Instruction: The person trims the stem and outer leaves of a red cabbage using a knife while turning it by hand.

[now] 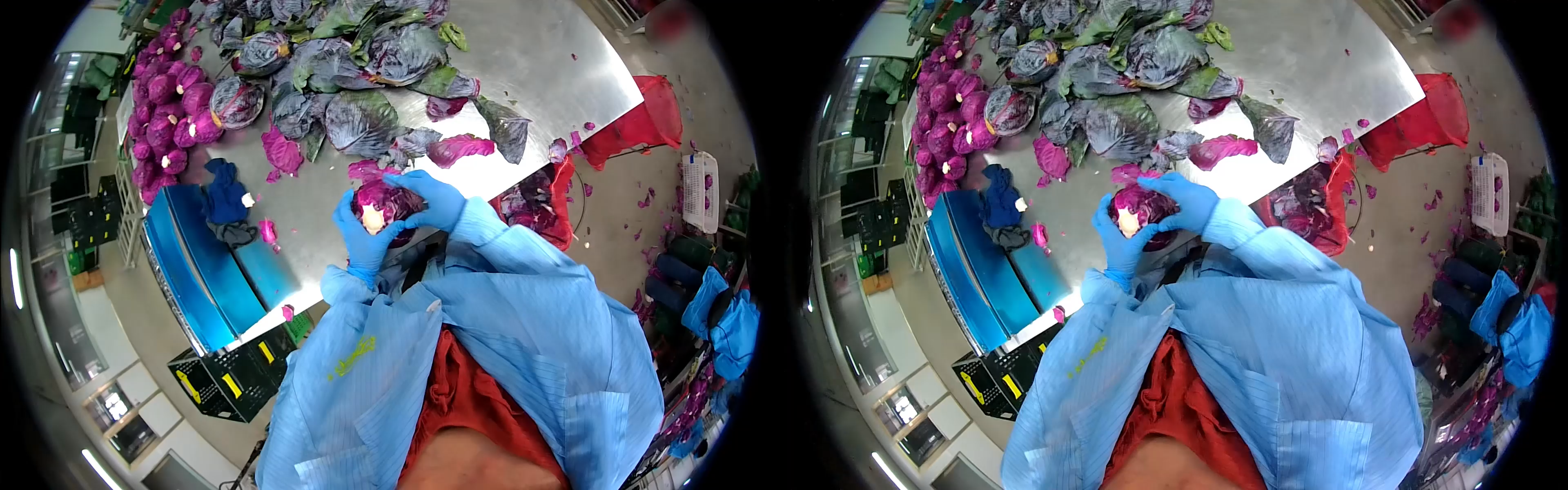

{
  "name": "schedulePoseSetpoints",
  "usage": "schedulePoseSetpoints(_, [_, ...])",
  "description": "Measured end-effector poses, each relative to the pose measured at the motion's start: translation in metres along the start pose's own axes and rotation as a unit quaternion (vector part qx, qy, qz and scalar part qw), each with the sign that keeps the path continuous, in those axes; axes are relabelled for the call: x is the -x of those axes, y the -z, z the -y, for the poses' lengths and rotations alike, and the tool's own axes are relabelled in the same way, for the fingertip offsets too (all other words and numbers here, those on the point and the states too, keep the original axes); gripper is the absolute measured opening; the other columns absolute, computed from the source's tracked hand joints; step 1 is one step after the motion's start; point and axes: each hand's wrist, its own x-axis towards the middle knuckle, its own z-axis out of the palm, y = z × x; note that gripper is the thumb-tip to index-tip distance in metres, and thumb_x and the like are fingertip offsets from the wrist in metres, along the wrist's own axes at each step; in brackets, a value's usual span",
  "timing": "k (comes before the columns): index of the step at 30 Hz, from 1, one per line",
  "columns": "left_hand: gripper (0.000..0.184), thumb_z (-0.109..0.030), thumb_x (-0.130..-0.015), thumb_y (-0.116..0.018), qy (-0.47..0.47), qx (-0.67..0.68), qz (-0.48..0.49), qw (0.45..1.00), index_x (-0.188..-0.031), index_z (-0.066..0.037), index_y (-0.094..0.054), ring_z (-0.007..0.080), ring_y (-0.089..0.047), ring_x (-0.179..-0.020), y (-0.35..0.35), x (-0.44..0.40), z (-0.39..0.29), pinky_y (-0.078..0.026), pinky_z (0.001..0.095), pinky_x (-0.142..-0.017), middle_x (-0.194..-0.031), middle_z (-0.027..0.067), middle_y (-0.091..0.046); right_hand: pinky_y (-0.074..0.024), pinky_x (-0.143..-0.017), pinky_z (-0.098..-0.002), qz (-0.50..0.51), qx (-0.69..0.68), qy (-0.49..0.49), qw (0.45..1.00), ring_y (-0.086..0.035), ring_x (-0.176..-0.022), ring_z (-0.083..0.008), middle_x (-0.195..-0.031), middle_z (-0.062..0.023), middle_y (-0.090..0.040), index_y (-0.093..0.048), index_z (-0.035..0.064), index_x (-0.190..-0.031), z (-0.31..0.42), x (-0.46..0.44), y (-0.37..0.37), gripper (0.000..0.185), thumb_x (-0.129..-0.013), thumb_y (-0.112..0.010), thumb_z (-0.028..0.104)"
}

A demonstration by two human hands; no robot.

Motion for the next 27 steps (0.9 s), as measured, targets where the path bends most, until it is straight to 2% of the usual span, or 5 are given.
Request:
schedulePoseSetpoints(15, [0.11, -0.023, -0.06, -0.089, 0.019, 0.069, 0.101, 0.992, -0.146, -0.005, -0.024, 0.0282, -0.039, -0.127, 0.017, -0.011, 0.009, -0.03, 0.0384, -0.11, -0.135, 0.013, -0.035, -0.0487, -0.087, -0.0364, -0.079, 0.004, -0.01, 0.997, -0.061, -0.097, -0.0269, -0.104, -0.0113, -0.056, -0.061, 0.0047, -0.107, -0.009, -0.007, -0.027, 0.045, -0.069, -0.083, 0.014])
schedulePoseSetpoints(18, [0.107, -0.025, -0.06, -0.088, 0.065, 0.153, 0.082, 0.983, -0.145, -0.004, -0.026, 0.0298, -0.037, -0.128, 0.018, -0.013, 0.013, -0.028, 0.0396, -0.111, -0.138, 0.0153, -0.034, -0.051, -0.082, -0.0338, -0.085, -0.198, -0.071, 0.974, -0.065, -0.088, -0.0199, -0.095, -0.0091, -0.061, -0.058, 0.0008, -0.094, -0.03, -0.002, -0.028, 0.029, -0.075, -0.078, 0.008])
schedulePoseSetpoints(21, [0.106, -0.03, -0.064, -0.087, 0.093, 0.2, 0.038, 0.975, -0.146, -0.005, -0.025, 0.0311, -0.037, -0.129, 0.014, -0.011, 0.05, -0.028, 0.0402, -0.111, -0.143, 0.0186, -0.03, -0.0525, -0.077, -0.0314, -0.12, -0.204, -0.11, 0.965, -0.066, -0.082, -0.0163, -0.087, -0.0067, -0.064, -0.054, 0.0004, -0.085, -0.028, 0.021, -0.005, 0.022, -0.079, -0.075, 0.007])
schedulePoseSetpoints(25, [0.106, -0.04, -0.067, -0.086, 0.13, 0.161, 0.01, 0.978, -0.146, -0.004, -0.026, 0.0338, -0.038, -0.127, 0.017, -0.011, 0.03, -0.032, 0.0408, -0.108, -0.139, 0.0221, -0.033, -0.0533, -0.077, -0.0311, -0.114, -0.047, -0.198, 0.972, -0.067, -0.084, -0.0207, -0.09, -0.0112, -0.065, -0.06, 0.0005, -0.102, -0.038, 0.078, 0.052, 0.031, -0.076, -0.074, 0.008])
schedulePoseSetpoints(27, [0.104, -0.042, -0.067, -0.085, 0.179, 0.077, 0.029, 0.98, -0.144, -0.003, -0.028, 0.0352, -0.039, -0.125, 0.02, -0.011, 0.014, -0.033, 0.0411, -0.106, -0.137, 0.0232, -0.035, -0.0527, -0.077, -0.0316, -0.118, 0.209, -0.176, 0.955, -0.066, -0.084, -0.0227, -0.097, -0.0145, -0.062, -0.06, 0.0014, -0.109, -0.048, 0.112, 0.078, 0.039, -0.076, -0.076, 0.014])
